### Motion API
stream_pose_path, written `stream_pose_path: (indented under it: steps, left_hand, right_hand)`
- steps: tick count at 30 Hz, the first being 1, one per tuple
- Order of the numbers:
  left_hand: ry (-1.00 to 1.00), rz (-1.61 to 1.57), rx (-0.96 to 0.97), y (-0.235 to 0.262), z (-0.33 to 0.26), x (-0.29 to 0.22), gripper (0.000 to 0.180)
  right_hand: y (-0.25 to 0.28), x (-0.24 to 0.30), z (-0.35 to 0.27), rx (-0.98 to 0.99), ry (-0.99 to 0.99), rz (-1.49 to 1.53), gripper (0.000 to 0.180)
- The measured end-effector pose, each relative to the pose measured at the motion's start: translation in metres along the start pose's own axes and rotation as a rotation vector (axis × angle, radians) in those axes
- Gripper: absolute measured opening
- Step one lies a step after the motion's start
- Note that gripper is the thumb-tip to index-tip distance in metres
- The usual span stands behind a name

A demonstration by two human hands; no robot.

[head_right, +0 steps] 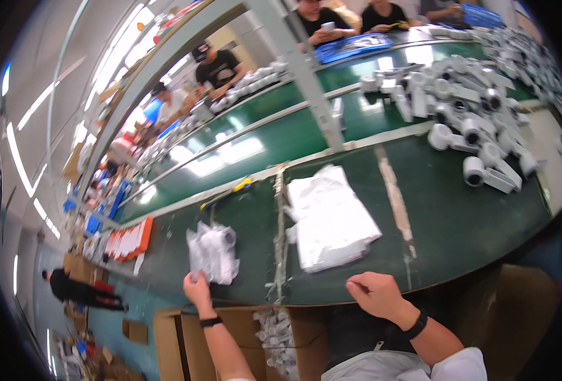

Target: The person bags handheld fans by hand, picking up a fan from a pile, sliding it into a plastic bag, and placing the bagged fan onto the table or into a cardboard box.

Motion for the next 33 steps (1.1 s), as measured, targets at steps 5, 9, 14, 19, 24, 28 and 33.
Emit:
stream_pose_path:
  steps: [5, 9, 14, 19, 24, 28, 33]
  left_hand:
    - [-0.191, -0.028, -0.201, 0.033, -0.018, -0.033, 0.029]
    - [-0.252, -0.591, 0.229, 0.042, -0.099, -0.115, 0.024]
    - [-0.169, -0.656, 0.609, 0.017, -0.177, -0.168, 0.018]
    - [-0.483, -0.472, 0.376, 0.003, -0.178, -0.16, 0.02]
    - [-0.066, -0.756, 0.573, -0.015, -0.177, -0.155, 0.013]
    - [-0.064, -0.74, 0.578, -0.011, -0.174, -0.16, 0.013]
    - [-0.517, -0.672, 0.571, 0.025, -0.181, -0.234, 0.013]
  right_hand:
    - [0.0, 0.001, 0.001, 0.062, -0.013, -0.007, 0.015]
    - [0.019, 0.001, -0.004, -0.006, -0.105, 0.209, 0.015]
    - [0.131, 0.013, 0.023, -0.405, 0.038, -0.245, 0.02]
    - [0.258, -0.079, 0.047, -0.805, -0.11, -0.903, 0.047]
    - [0.294, -0.115, 0.055, -0.624, -0.391, -1.251, 0.054]
    - [0.289, -0.105, 0.053, -0.525, -0.464, -1.181, 0.039]
    - [0.246, -0.055, 0.035, -0.585, -0.305, -0.764, 0.033]
Point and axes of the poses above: each hand's wrist, its own z-axis towards the middle knuckle, its own y-axis out of the back of the hand, x = y × z, the point moved 1 cm from there along z, towards the middle knuckle, and after that the axes turned 2 degrees about -x, right-handed, at the moved point
